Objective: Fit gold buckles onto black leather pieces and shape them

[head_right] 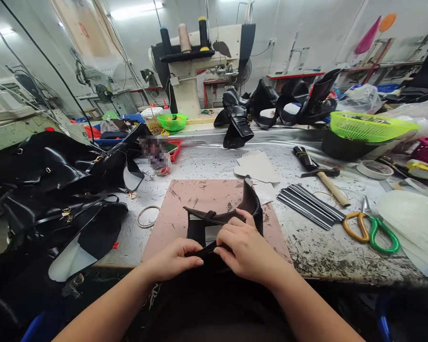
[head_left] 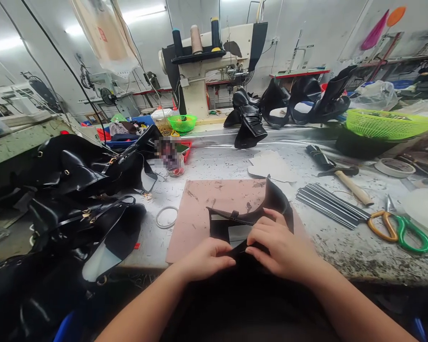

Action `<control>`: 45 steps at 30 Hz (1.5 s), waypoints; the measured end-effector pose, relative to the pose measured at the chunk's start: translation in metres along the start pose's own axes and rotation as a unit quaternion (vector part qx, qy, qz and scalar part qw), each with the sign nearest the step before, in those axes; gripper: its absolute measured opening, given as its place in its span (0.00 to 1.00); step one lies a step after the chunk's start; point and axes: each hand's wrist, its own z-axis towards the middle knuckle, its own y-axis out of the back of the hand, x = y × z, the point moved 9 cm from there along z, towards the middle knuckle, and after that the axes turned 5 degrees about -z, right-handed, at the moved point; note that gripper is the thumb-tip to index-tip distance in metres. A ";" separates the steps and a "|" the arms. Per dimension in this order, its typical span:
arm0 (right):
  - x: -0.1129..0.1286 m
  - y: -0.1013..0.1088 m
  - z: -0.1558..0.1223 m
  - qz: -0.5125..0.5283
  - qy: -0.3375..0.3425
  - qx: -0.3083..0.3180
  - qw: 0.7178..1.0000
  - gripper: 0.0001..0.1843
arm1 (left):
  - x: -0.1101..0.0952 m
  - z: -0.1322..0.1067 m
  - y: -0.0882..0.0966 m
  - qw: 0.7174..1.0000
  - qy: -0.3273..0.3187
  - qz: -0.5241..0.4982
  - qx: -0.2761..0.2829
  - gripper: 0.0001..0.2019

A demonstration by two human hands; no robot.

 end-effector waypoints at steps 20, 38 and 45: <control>-0.018 0.018 -0.022 -0.068 -0.026 -0.056 0.996 0.04 | -0.011 0.022 -0.024 0.995 -0.021 -0.075 0.061 0.13; -0.009 -0.001 -0.015 -0.054 -0.014 0.072 0.996 0.03 | -0.015 0.025 -0.027 0.997 -0.008 0.076 0.021 0.09; -0.006 0.002 -0.015 -0.037 -0.002 0.060 0.997 0.06 | -0.024 0.027 -0.036 0.990 -0.082 -0.029 0.107 0.19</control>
